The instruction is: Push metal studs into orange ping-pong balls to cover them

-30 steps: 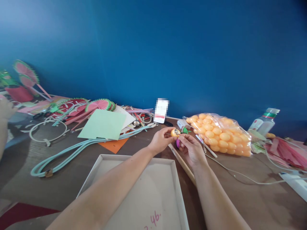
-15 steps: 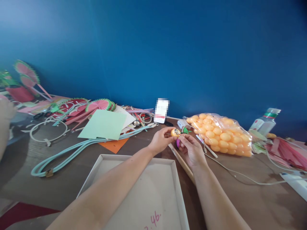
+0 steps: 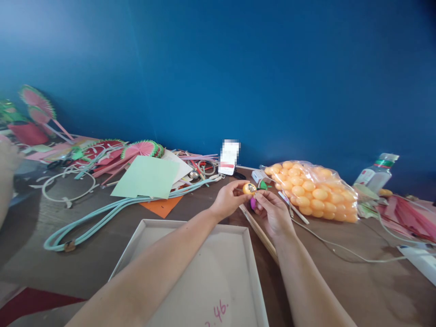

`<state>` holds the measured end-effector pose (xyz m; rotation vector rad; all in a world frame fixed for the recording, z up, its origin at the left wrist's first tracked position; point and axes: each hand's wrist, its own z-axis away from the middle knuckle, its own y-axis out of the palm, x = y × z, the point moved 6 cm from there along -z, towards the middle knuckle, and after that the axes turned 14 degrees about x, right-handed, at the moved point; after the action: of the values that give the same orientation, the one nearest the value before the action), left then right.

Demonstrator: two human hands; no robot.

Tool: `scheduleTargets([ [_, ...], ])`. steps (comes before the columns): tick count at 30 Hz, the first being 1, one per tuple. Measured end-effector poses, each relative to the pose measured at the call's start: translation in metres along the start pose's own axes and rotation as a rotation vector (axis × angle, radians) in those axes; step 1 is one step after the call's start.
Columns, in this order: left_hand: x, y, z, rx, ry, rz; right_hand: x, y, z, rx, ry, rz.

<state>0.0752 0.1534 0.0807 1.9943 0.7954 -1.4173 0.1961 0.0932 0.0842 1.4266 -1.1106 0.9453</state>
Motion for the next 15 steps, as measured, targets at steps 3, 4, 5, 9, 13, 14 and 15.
scheduleTargets([
  [3, -0.0006, -0.0001, 0.0003, 0.000, -0.011, 0.000, -0.0013, 0.0000, 0.0000, 0.008, 0.013, -0.004],
  [4, -0.0007, -0.0001, 0.0004, 0.001, -0.011, -0.002, -0.0019, -0.0001, 0.0001, 0.010, 0.015, -0.006],
  [5, -0.0006, -0.0001, 0.0004, 0.004, -0.010, -0.004, -0.0024, -0.0003, 0.0002, 0.011, 0.016, -0.010],
  [9, 0.0011, 0.0004, 0.0000, 0.019, -0.002, 0.008, -0.0045, -0.0011, 0.0001, 0.008, 0.016, -0.032],
  [13, 0.0011, 0.0002, -0.0001, 0.009, -0.003, 0.008, -0.0053, -0.0007, -0.0001, 0.009, 0.007, -0.050],
  [14, 0.0007, 0.0003, 0.0000, 0.007, -0.004, 0.012, -0.0053, -0.0003, -0.0001, 0.012, 0.005, -0.055],
  [15, 0.0002, 0.0005, 0.0000, 0.008, -0.004, 0.015, -0.0053, 0.0000, 0.0000, 0.016, 0.005, -0.061],
])
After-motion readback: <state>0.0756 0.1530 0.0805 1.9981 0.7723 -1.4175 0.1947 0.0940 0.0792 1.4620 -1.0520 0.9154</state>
